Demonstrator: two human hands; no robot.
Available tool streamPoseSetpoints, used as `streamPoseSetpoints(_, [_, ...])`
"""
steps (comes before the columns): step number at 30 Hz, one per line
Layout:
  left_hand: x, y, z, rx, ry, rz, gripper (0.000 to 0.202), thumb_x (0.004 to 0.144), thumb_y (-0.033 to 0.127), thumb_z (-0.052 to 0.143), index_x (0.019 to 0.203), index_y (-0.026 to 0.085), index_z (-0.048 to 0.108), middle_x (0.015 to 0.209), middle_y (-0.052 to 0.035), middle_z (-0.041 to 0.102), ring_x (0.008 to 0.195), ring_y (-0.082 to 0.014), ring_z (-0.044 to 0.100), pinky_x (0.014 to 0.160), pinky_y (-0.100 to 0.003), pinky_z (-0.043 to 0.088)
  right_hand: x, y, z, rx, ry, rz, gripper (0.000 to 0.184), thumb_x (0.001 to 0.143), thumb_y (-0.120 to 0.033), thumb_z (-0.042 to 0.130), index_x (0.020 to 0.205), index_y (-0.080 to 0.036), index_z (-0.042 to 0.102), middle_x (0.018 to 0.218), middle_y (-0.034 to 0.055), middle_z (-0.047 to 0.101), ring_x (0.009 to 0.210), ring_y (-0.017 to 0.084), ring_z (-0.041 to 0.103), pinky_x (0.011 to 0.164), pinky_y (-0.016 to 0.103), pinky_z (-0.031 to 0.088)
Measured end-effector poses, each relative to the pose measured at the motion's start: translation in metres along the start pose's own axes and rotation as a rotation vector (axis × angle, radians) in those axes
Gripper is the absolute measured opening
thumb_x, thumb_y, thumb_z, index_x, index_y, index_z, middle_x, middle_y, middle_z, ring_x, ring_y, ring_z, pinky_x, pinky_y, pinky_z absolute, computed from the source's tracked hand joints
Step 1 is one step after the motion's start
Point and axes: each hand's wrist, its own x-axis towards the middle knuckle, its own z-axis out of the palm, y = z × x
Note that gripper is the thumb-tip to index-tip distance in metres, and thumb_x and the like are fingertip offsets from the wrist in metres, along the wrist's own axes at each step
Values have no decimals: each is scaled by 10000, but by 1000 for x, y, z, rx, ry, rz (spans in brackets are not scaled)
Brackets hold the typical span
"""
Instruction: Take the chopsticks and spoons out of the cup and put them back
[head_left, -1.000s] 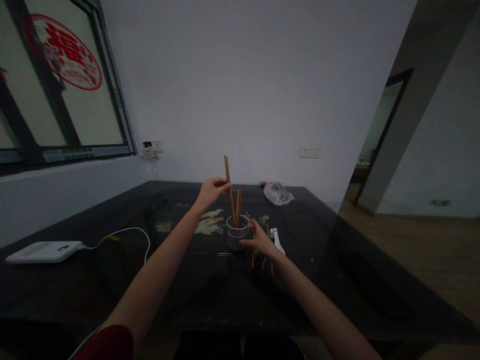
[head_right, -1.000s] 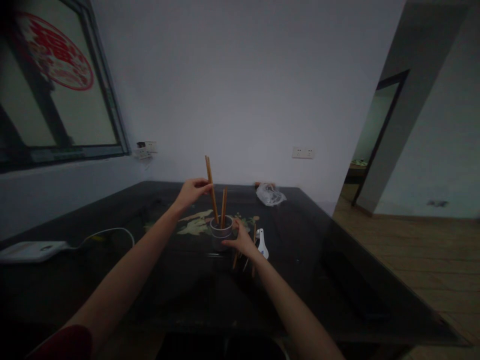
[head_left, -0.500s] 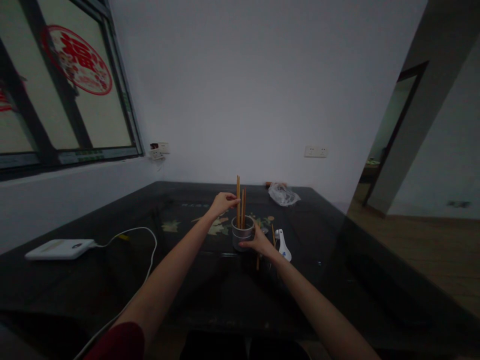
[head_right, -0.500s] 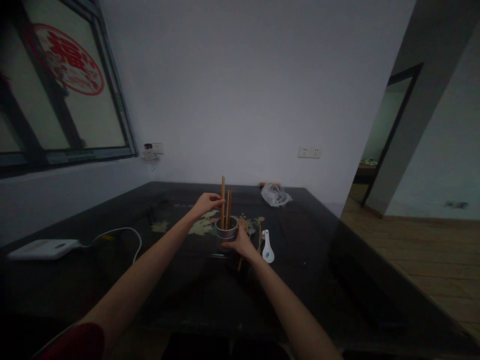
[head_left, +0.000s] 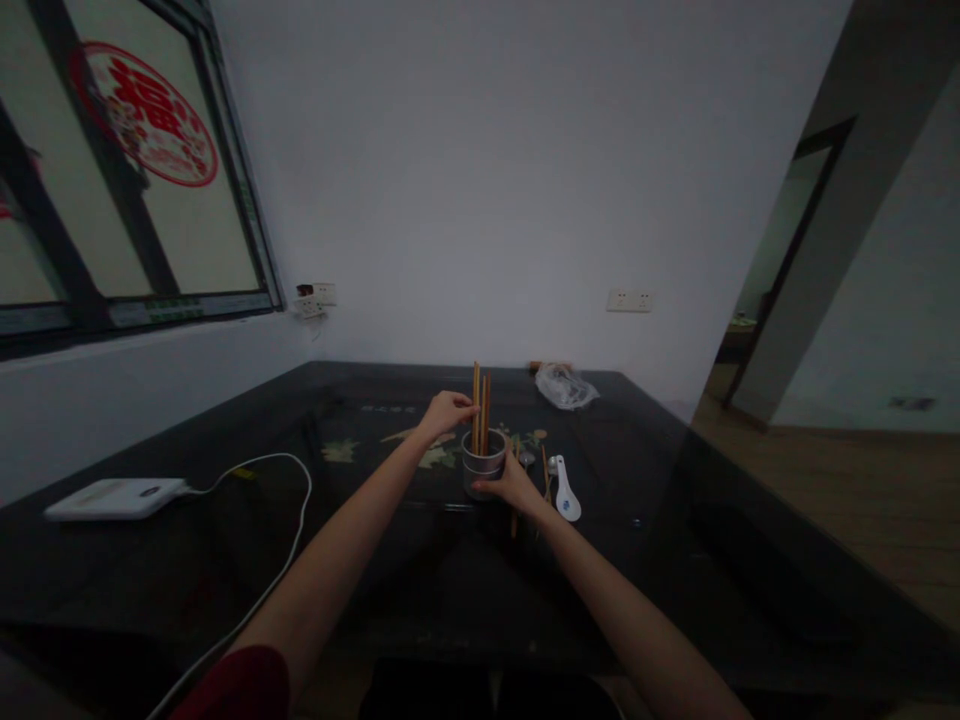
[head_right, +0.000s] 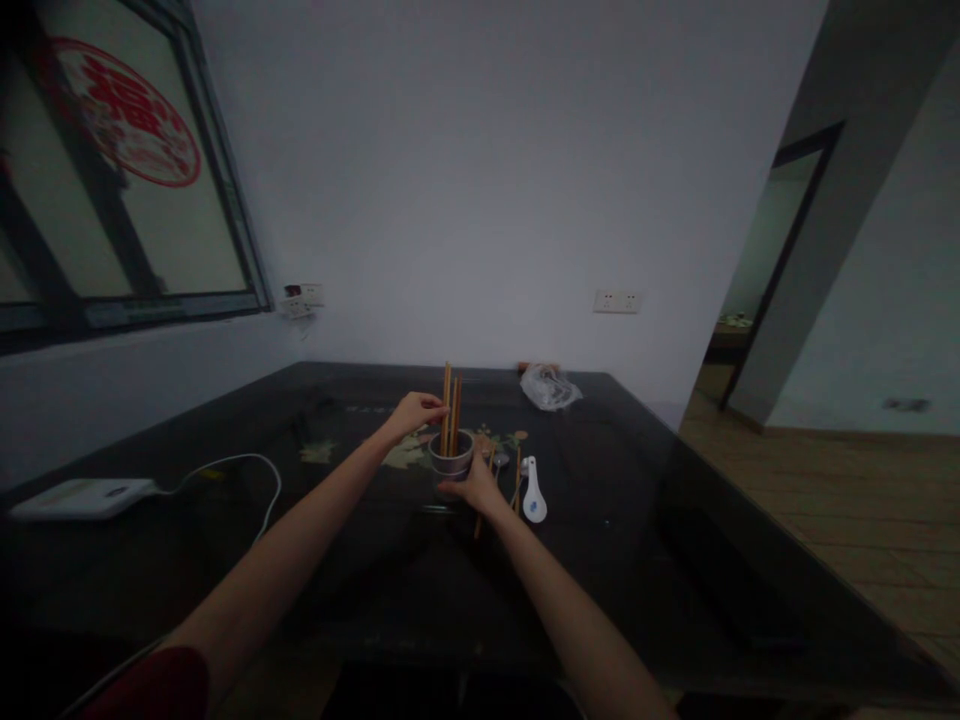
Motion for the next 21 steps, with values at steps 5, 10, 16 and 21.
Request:
streamPoseSetpoints(5, [-4,2,1,1,-9,2,201,693,327,667,722,130,698,655,-42,688,607,-151,628,558,-222,464,0,6,1,-21,22,23,890,486,-190,812,1280,-210,410,1235,101,584,1162,273,538,1018,465,378])
streamPoseSetpoints(10, [-4,3,0,41,-16,1,229,677,351,671,719,128,704,658,-43,689,637,-160,631,577,-222,454,0,3,0,5,17,-1,899,491,-188,811,1289,-201,397,1247,106,577,1166,265,535,1027,450,372])
streamPoseSetpoints(16, [-2,-2,1,67,-36,15,244,661,363,665,713,127,704,658,-41,688,655,-167,633,603,-231,457,-1,1,-1,-10,-5,31,879,506,-207,806,1284,-182,396,1260,112,567,1187,265,519,1042,444,354])
streamPoseSetpoints(21, [-1,-5,3,54,-35,29,244,670,362,657,715,127,699,671,-49,691,662,-174,640,622,-242,467,-1,0,-1,-15,-5,18,932,517,-199,802,1329,-202,345,1293,113,544,1200,261,509,1029,433,372])
